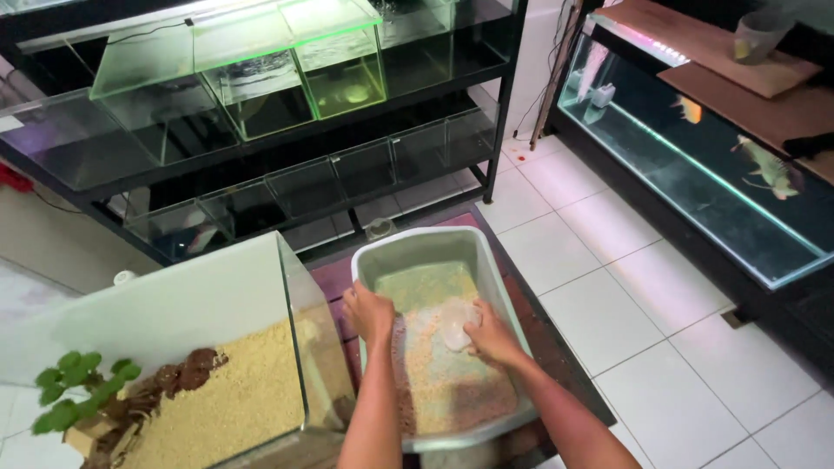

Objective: The person is setting up the substrate in a small aquarium by scooping sand from a bin and leveling it by hand.

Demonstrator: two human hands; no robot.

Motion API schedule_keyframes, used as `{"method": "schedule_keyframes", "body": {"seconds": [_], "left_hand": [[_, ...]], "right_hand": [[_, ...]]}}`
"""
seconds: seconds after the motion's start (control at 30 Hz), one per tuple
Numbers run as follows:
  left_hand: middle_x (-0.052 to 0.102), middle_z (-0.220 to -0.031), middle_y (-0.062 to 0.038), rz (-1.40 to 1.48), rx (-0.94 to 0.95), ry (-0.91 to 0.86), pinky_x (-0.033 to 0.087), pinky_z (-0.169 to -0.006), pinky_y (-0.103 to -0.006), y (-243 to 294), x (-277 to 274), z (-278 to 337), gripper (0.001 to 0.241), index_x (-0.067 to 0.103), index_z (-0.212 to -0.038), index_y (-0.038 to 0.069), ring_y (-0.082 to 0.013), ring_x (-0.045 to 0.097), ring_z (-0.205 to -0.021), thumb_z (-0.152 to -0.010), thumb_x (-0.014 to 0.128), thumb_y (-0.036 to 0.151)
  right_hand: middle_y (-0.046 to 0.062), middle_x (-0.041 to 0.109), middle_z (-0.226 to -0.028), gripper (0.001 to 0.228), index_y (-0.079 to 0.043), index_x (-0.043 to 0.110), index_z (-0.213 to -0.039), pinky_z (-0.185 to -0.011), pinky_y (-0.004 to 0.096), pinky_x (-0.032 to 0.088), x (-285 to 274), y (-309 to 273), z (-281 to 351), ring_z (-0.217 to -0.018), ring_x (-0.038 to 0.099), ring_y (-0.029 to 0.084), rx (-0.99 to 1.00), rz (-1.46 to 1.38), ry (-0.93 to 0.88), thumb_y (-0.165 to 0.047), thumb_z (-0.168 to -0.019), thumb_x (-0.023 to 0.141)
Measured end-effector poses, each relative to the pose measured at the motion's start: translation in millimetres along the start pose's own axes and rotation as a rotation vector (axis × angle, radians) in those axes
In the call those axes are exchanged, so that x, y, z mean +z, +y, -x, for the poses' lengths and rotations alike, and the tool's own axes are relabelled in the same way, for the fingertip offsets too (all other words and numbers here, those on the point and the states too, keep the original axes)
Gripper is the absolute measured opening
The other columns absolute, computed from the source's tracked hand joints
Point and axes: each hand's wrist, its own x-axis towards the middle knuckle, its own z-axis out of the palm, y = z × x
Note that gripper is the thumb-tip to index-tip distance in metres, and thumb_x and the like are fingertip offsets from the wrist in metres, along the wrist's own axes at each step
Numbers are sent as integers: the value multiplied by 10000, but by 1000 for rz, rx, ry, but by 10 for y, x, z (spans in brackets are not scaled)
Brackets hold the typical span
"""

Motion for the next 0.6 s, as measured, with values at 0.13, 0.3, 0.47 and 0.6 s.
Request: {"method": "schedule_keyframes", "body": {"seconds": [0.13, 0.3, 0.47, 0.6], "left_hand": [[579, -1496, -207, 147, -121, -110, 546, -1101, -622, 180, -130, -18, 588, 576, -1535, 96, -508, 640, -1334, -954, 612, 15], [532, -1576, -238, 162, -110, -7, 471, -1185, -618, 377, -219, -175, 577, 648, -1480, 77, -507, 573, -1418, -914, 657, -33], [556, -1568, -261, 393, -110, 52, 440, -1224, -580, 747, -618, -428, 565, 647, -1505, 24, -477, 553, -1475, -991, 505, -164], [527, -1608, -224, 422, -174, 15, 446, -1231, -568, 789, -778, -506, 569, 619, -1541, 57, -443, 539, -1499, -1027, 469, -137]], "right_hand": [[305, 662, -1431, 708, -82, 546, -1580, -764, 486, 724, 311, 18, -805, -1021, 815, 416, 38, -225, 96, -316, -946, 758], [286, 538, -1526, 794, -103, 478, -1638, -1256, 573, 479, 624, -337, -1510, -1470, 568, 474, -67, -89, 111, -364, -935, 740], [199, 586, -1378, 674, -138, 605, -1523, -1065, 548, 627, 1124, -440, -1760, -1290, 694, 489, -337, 267, -33, -363, -893, 688], [231, 507, -1144, 675, -29, 551, -1542, -646, 565, 697, 1333, -433, -1216, -809, 765, 532, -696, 393, 94, -41, -871, 629]]}}
